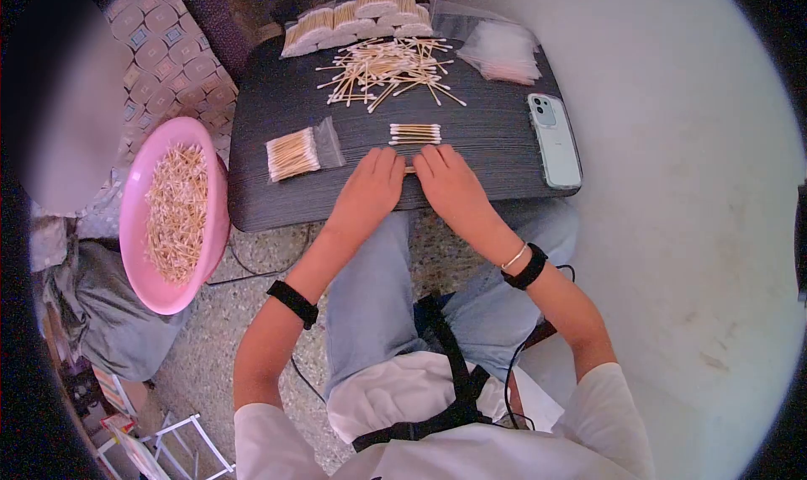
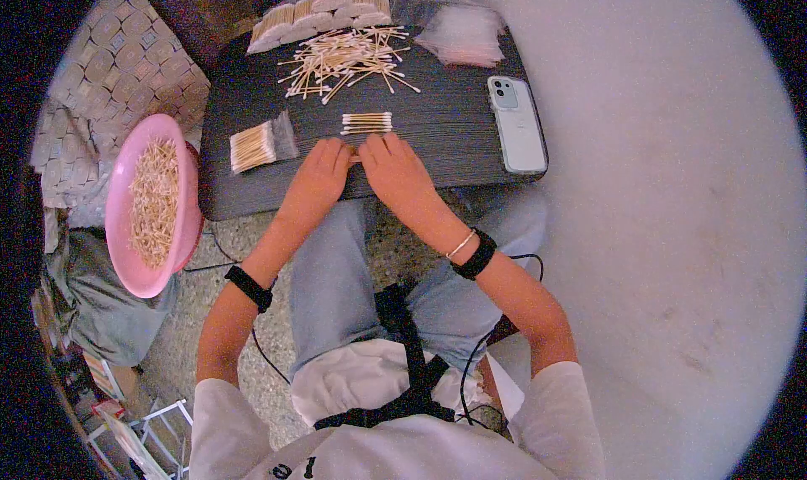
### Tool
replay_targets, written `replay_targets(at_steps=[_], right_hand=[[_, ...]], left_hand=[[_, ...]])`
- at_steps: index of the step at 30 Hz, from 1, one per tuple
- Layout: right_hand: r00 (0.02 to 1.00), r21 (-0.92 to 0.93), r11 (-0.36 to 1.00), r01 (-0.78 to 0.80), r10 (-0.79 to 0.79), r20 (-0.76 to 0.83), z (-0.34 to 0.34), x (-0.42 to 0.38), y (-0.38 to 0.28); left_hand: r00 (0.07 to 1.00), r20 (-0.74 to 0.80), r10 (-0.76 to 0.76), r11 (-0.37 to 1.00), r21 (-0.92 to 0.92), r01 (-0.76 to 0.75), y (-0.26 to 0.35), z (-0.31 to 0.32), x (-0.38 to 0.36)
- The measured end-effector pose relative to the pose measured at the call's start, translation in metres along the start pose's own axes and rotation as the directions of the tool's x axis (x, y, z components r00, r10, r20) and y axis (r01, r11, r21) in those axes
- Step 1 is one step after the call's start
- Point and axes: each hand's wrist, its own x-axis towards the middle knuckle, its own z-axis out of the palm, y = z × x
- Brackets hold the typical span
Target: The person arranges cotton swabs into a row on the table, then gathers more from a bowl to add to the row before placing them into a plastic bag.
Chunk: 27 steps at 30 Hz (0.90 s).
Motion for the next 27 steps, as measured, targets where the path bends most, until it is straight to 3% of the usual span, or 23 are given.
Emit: replay_targets(at_steps=[5, 8, 11, 16, 17, 19, 22, 25, 27], right_hand=[[0.999, 0.021, 0.999, -0.027, 0.026, 0.031, 0.0, 0.001, -0.002], [0.998, 0.031, 0.999, -0.037, 0.035, 0.048, 0.001, 0.002, -0.004], [0.997, 0.055, 0.998, -0.034, 0.029, 0.075, 0.0, 0.001, -0.002], [0.995, 0.254, 0.967, -0.038, 0.014, 0.096, -0.019, 0.0, 0.0], [0.984, 0.302, 0.949, -0.09, 0.037, 0.175, -0.027, -0.001, -0.001], [0.94, 0.381, 0.902, -0.202, 0.07, 0.333, -0.047, -0.003, -0.006], [0.951, 0.496, 0.854, -0.156, -0.005, 0.308, -0.05, -0.018, -0.005], [0.881, 0.663, 0.666, -0.341, -0.021, 0.474, -0.062, -0.025, -0.008], [0.873, 0.769, 0.515, -0.378, -0.078, 0.481, -0.064, -0.026, -0.01]], left_hand=[[1.0, -0.004, -0.004, 0.999, 0.034, 0.004, 0.0, 0.0, 0.003], [0.997, 0.078, -0.022, 1.0, 0.02, 0.021, -0.001, 0.003, 0.003], [0.999, -0.014, -0.032, 0.999, 0.012, 0.033, 0.0, 0.01, 0.003], [0.996, 0.077, -0.032, 0.982, -0.184, 0.046, 0.002, -0.005, -0.003], [0.995, 0.092, -0.031, 0.967, -0.248, 0.053, 0.003, -0.01, -0.005], [0.979, 0.199, -0.04, 0.914, -0.39, 0.117, 0.005, -0.029, -0.007], [0.964, 0.266, -0.031, 0.779, -0.597, 0.19, 0.007, -0.044, -0.012], [0.971, 0.236, -0.042, 0.665, -0.718, 0.203, 0.014, -0.063, -0.013], [0.975, 0.207, -0.076, 0.622, -0.755, 0.209, 0.018, -0.066, -0.013]])
